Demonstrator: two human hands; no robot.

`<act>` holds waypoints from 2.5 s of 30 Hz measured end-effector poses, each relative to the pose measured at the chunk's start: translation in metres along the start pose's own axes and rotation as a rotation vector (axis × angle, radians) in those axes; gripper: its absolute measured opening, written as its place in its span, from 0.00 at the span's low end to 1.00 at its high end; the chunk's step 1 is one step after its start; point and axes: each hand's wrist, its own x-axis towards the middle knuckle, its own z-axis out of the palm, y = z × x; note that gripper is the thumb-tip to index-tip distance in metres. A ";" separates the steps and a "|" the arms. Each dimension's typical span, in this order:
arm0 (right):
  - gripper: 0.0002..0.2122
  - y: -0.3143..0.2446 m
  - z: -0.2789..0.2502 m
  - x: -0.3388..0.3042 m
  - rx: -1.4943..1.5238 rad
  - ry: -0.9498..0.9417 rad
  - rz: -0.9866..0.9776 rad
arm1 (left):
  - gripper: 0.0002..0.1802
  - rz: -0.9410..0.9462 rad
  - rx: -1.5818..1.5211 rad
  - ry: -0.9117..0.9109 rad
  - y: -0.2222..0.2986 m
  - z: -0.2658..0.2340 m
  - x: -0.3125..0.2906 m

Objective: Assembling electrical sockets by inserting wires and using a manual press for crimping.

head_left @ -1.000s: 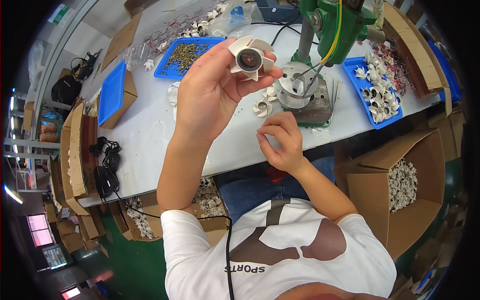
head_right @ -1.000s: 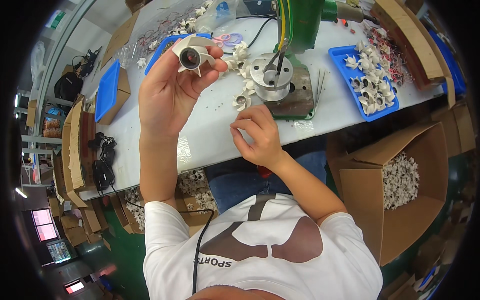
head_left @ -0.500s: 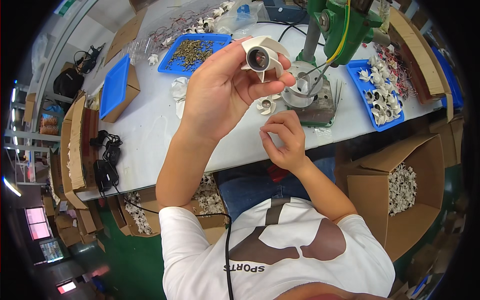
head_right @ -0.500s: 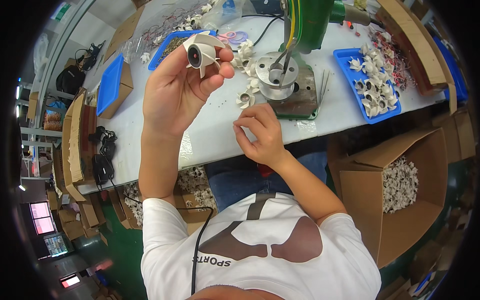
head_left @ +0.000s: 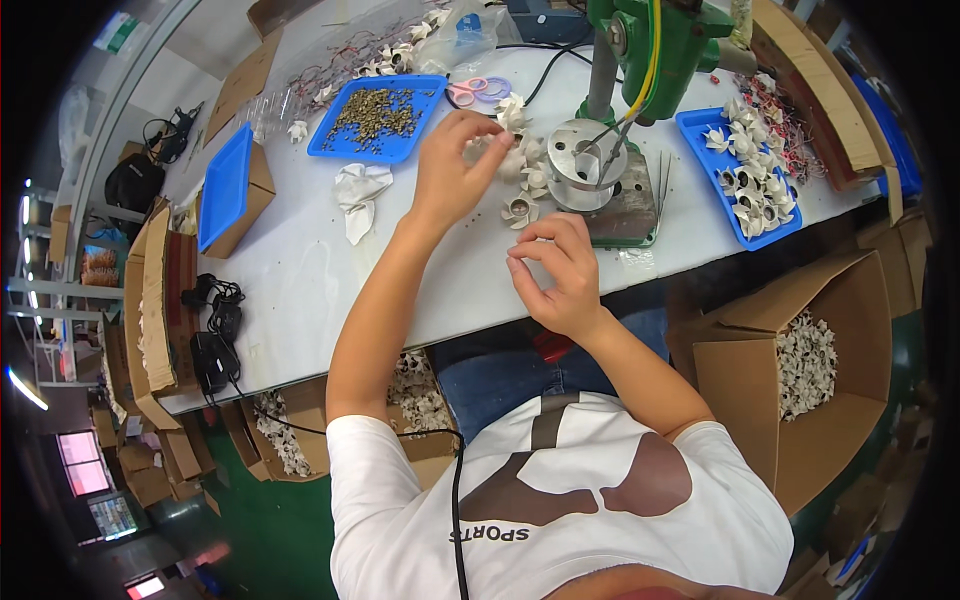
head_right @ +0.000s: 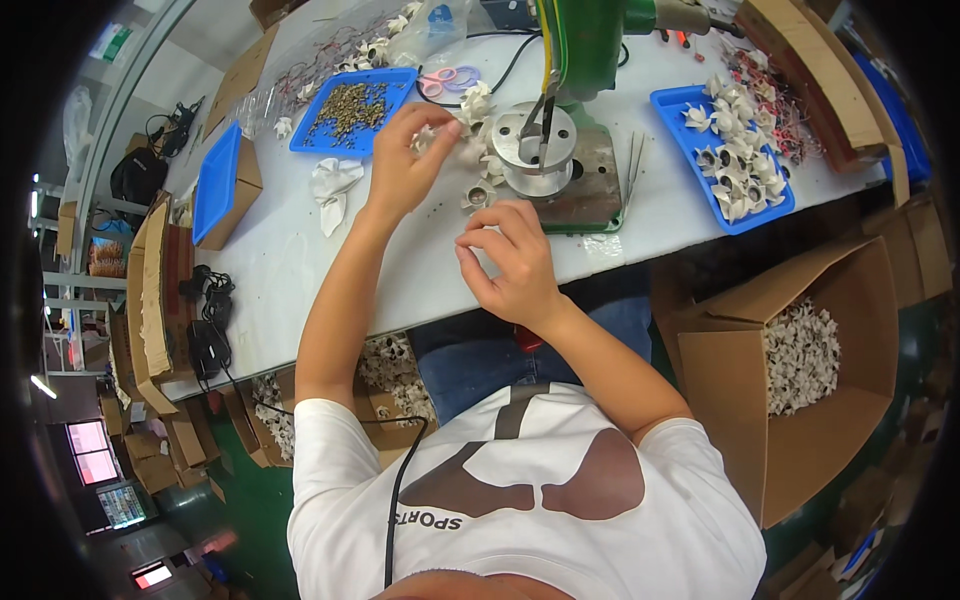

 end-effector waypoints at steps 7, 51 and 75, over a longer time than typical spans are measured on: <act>0.08 -0.001 0.002 0.001 -0.013 0.002 0.008 | 0.19 0.080 0.349 -0.005 -0.043 0.024 0.044; 0.32 0.000 0.015 -0.001 -0.371 -0.262 0.084 | 0.23 -0.089 -0.260 -0.414 -0.020 0.002 0.005; 0.43 0.005 0.021 0.000 -0.329 -0.301 0.047 | 0.29 -0.164 -0.314 -0.278 0.018 -0.019 -0.062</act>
